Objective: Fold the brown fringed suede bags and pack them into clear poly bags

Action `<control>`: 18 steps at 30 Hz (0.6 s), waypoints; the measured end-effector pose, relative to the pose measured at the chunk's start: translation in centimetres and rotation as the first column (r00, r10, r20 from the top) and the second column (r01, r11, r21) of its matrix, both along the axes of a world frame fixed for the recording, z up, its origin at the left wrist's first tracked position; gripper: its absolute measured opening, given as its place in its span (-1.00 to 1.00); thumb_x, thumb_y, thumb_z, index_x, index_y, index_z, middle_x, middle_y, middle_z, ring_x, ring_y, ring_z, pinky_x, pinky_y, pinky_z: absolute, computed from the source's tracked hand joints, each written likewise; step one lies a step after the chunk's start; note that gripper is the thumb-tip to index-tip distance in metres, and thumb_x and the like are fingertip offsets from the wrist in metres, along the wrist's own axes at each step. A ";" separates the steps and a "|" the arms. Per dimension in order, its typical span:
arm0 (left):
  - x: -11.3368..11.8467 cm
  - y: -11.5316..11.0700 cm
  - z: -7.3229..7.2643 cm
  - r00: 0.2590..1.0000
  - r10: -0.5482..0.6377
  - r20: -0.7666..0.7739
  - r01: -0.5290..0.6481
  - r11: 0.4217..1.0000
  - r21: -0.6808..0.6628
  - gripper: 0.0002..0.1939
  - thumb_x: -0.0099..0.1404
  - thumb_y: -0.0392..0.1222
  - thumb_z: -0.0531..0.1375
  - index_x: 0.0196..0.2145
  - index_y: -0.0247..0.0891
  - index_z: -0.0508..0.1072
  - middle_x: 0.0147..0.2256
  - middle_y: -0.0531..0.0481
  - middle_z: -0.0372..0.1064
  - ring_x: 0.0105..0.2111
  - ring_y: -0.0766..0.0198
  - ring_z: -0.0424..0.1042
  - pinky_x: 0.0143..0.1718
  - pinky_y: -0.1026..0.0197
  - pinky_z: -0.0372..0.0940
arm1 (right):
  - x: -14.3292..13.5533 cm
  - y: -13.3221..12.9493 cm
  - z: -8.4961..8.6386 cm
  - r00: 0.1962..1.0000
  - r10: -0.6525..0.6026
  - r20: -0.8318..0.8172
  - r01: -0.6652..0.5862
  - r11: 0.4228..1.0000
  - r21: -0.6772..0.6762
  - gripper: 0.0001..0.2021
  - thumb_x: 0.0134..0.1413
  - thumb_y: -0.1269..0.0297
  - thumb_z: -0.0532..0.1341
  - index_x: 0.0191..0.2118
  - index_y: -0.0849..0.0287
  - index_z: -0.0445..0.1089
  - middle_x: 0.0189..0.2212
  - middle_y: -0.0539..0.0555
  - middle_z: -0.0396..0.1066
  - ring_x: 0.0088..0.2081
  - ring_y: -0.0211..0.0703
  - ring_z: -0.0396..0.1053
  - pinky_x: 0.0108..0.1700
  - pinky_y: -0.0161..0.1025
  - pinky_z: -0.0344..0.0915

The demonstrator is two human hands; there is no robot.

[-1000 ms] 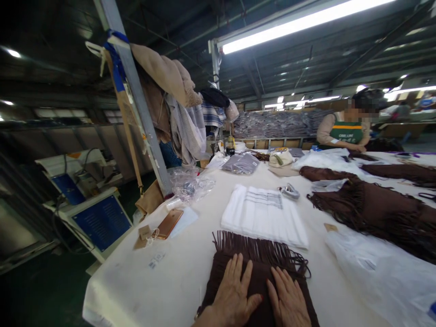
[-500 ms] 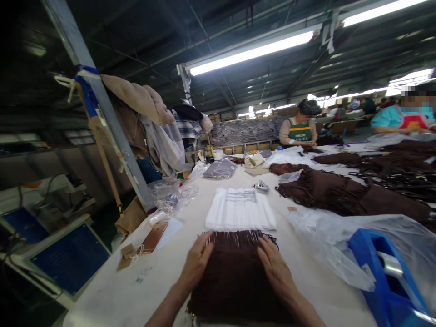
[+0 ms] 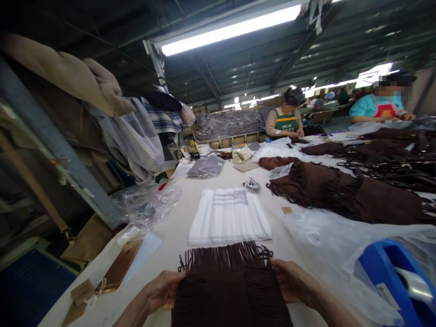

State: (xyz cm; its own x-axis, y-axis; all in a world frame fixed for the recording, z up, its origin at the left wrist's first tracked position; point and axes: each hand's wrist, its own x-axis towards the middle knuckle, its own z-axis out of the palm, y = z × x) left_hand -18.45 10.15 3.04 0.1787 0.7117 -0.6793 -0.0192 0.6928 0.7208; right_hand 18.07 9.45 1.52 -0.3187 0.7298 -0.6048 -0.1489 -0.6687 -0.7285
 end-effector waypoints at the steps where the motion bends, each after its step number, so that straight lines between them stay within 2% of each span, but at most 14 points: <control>1: 0.1 0.5 -0.2 0.999 -0.033 0.025 0.034 0.999 -0.035 -0.44 -0.25 0.10 0.41 -0.40 -0.42 0.47 -0.40 -0.24 0.49 -0.37 0.07 0.46 -0.29 0.08 0.34 | 0.0 0.5 0.1 0.993 0.069 -0.096 -0.073 0.997 -0.037 -0.62 0.05 -0.01 0.12 -0.35 0.28 0.40 -0.40 0.19 0.51 -0.35 -0.13 0.48 -0.25 -0.24 0.37; 4: 0.5 1.8 -0.6 0.980 -0.104 0.171 0.115 0.992 -0.053 -0.49 -0.14 0.05 0.39 -0.31 -0.38 0.48 -0.33 -0.20 0.50 -0.26 0.04 0.47 -0.18 0.09 0.31 | -0.4 1.8 0.4 0.929 0.166 -0.331 -0.191 0.981 -0.045 -0.63 0.11 0.08 0.12 -0.17 0.31 0.42 -0.24 0.19 0.50 -0.13 -0.09 0.43 0.02 -0.15 0.25; 6: 1.1 2.9 -0.6 0.930 -0.165 0.330 0.180 0.984 -0.016 -0.58 -0.01 0.01 0.33 -0.25 -0.34 0.47 -0.30 -0.16 0.50 -0.17 0.06 0.44 -0.06 0.10 0.25 | -1.0 2.8 0.5 0.880 0.187 -0.437 -0.221 0.975 -0.026 -0.65 0.14 0.14 0.12 -0.13 0.32 0.41 -0.17 0.18 0.49 -0.05 -0.09 0.39 0.14 -0.14 0.12; 8: 1.9 4.0 -0.5 0.845 -0.234 0.481 0.260 0.965 0.011 -0.63 0.09 -0.04 0.27 -0.20 -0.33 0.47 -0.24 -0.16 0.49 -0.10 0.06 0.41 0.03 0.08 0.18 | -1.5 3.9 0.3 0.858 0.194 -0.476 -0.243 0.969 -0.044 -0.66 0.14 0.16 0.13 -0.13 0.34 0.43 -0.17 0.19 0.49 -0.04 -0.10 0.38 0.16 -0.15 0.08; 10: 2.8 5.1 -0.5 0.775 -0.290 0.561 0.347 0.938 0.006 -0.64 0.10 -0.06 0.26 -0.19 -0.34 0.46 -0.22 -0.19 0.47 -0.07 0.04 0.39 0.05 0.06 0.15 | -2.0 4.9 0.0 0.859 0.206 -0.468 -0.276 0.957 -0.087 -0.65 0.11 0.14 0.15 -0.16 0.36 0.44 -0.20 0.20 0.50 -0.09 -0.09 0.41 0.13 -0.15 0.13; 13: 4.3 6.4 -0.8 0.730 -0.356 0.584 0.434 0.901 0.006 -0.58 0.04 -0.07 0.29 -0.18 -0.37 0.46 -0.20 -0.20 0.46 -0.05 -0.01 0.37 0.05 0.04 0.15 | -2.8 6.3 -0.5 0.858 0.261 -0.442 -0.337 0.936 -0.102 -0.65 0.07 0.15 0.19 -0.18 0.37 0.45 -0.24 0.23 0.50 -0.14 -0.07 0.44 0.05 -0.15 0.22; 18: 6.0 7.7 -1.2 0.708 -0.448 0.546 0.522 0.852 0.022 -0.47 -0.09 0.01 0.35 -0.22 -0.41 0.48 -0.23 -0.24 0.46 -0.08 -0.08 0.38 0.02 0.02 0.19 | -4.5 7.8 -0.3 0.814 0.351 -0.463 -0.390 0.921 0.014 -0.59 -0.06 0.13 0.26 -0.15 0.36 0.44 -0.27 0.20 0.50 -0.12 0.00 0.42 0.09 -0.09 0.16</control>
